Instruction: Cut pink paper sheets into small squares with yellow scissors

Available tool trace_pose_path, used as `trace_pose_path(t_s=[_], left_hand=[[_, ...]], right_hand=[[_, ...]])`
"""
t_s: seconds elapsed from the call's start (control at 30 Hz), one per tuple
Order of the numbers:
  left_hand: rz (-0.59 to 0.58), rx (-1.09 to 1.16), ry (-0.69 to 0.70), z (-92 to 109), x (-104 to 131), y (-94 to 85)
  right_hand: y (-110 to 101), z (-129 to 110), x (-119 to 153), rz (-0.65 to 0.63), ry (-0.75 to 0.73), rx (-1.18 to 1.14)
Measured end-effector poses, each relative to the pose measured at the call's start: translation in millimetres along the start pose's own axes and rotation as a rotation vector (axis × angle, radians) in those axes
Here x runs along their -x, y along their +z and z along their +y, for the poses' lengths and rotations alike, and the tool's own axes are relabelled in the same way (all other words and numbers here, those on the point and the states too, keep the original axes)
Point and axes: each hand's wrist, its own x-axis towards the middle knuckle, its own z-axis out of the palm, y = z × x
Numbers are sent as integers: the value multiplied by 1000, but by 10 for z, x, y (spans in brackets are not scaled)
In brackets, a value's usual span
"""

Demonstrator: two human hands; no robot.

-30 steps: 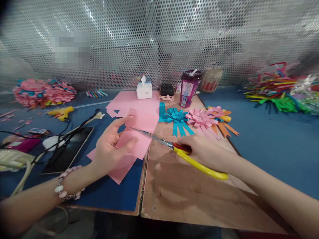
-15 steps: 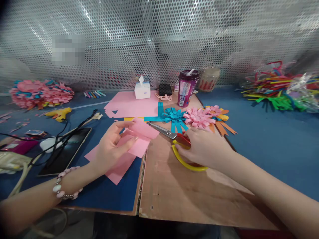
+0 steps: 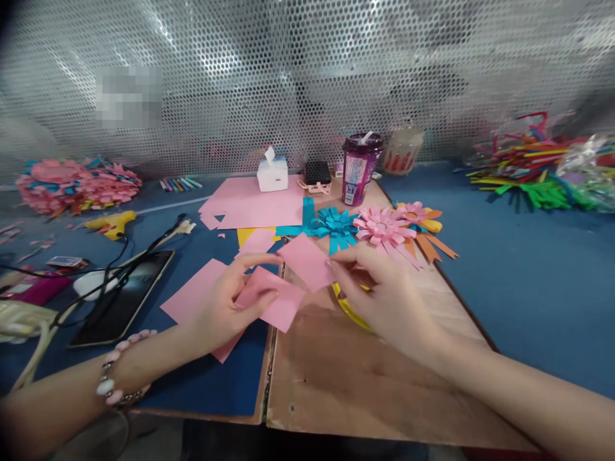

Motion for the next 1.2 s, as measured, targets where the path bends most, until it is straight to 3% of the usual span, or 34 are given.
trace_pose_path(t_s=[0.1,0.23,0.37,0.53,0.73,0.87,1.0,1.1,1.2], left_hand=[[-29,-5,-38,-33,-30,-29],[-73,57,61,-32,-33,-38],[-90,77,97,11,-6,-17],[-93,192,81,33,8,-6],[95,312,4,6,-30,-2],[184,207,-44,-48,-118,-36],[193,89,-6,-168,-250,-196],[173,-175,55,-245,-352,-438],[-22,-671,-28,-287,-383,-751]], right_hand=[[-40,23,-42,-60,121,-148],[11,12,-38,-238,190,-117],[122,-29,-22,-307,137,-86],[211,-67,-23,-339,283,-183],[313,-32,-35,-290,271,-347],[407,-5,-241,-385,208,-223],[484,-26,-635,-683,-10,-89],[584,-16,-918,-637,44,-129],[768,27,-1107,-391,298,-297]])
